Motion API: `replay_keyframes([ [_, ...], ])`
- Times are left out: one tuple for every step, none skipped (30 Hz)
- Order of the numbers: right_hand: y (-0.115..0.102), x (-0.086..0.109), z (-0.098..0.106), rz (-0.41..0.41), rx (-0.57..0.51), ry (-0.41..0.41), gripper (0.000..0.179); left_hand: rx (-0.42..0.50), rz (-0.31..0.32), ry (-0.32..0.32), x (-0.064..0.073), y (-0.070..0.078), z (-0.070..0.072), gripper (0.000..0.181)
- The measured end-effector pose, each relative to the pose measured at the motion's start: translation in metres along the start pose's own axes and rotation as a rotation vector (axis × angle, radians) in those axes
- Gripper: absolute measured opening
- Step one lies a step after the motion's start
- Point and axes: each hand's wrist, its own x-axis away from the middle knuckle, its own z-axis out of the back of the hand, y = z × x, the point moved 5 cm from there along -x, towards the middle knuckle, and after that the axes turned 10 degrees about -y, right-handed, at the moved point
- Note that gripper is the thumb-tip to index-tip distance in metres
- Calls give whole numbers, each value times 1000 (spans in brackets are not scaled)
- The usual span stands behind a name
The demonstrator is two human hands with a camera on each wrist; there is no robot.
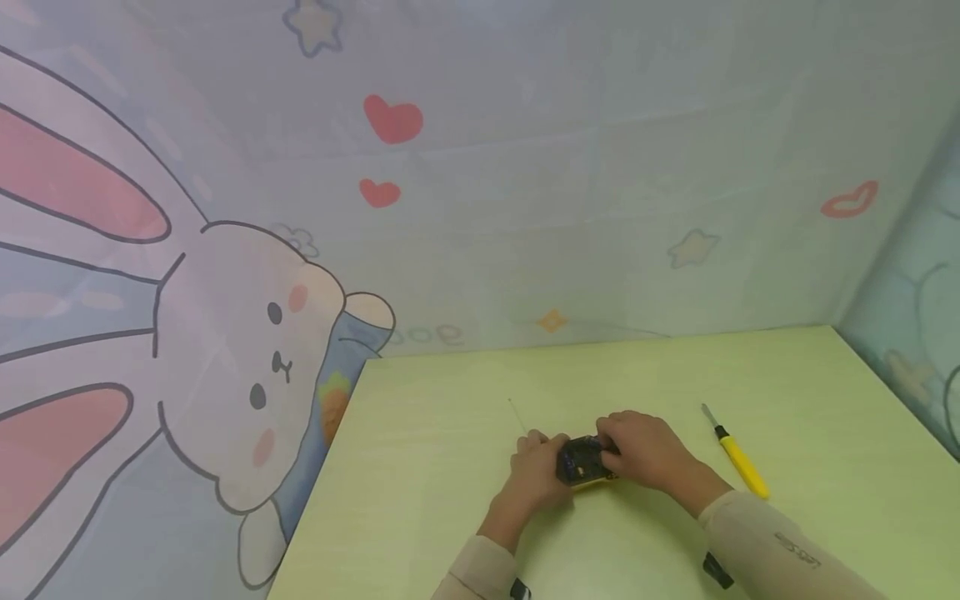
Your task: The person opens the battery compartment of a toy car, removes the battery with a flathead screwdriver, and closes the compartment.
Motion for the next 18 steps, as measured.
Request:
replay_keyframes([
  [1, 1, -1, -4, -2, -8, 29, 4, 2, 0, 0, 0, 0, 76],
  [3, 1, -2, -11, -3, -15, 29, 6, 4, 0, 0, 0, 0, 77],
  [4, 2, -3, -18, -1, -20, 27, 7, 2, 1, 0, 0, 0, 77],
  [5, 3, -5, -23, 3, -19, 24, 4, 0, 3, 0, 1, 1, 77],
  [6, 3, -5, -25, 5, -15, 20, 3, -2, 4, 0, 1, 1, 77],
  [7, 4, -6, -30, 8, -12, 16, 5, -3, 4, 0, 1, 2, 77],
  [7, 5, -7, -30, 9, -7, 14, 4, -4, 4, 1, 2, 2, 77],
  [8, 5, -8, -32, 10, -1, 15, 5, -5, 3, 1, 2, 2, 77],
  [8, 6, -8, -32, 7, 6, 17, 6, -6, 2, 1, 2, 2, 78],
  [9, 6, -9, -36, -2, 11, 18, 5, -2, 0, 1, 2, 2, 79],
  [10, 7, -9, -41, -19, 16, 18, 7, 0, -3, 1, 2, 2, 79],
  [12, 8, -9, -48, -39, 20, 18, 9, 1, -4, 1, 2, 2, 79],
  [13, 9, -8, -56, -63, 28, 18, 10, 3, -6, 1, 2, 1, 80],
  [15, 11, -7, -65, -92, 38, 18, 16, 3, -7, 1, 2, 1, 81],
  [17, 12, -6, -73, -122, 47, 18, 19, 3, -6, 1, 2, 1, 82],
  [19, 14, -4, -81, -149, 61, 19, 22, 4, -6, 1, 2, 1, 82],
  [21, 16, -2, -87, -172, 75, 19, 29, 5, -6, 1, 1, 1, 83],
  [23, 18, -1, -94, -187, 90, 19, 34, 5, -6, 0, 1, 1, 84],
])
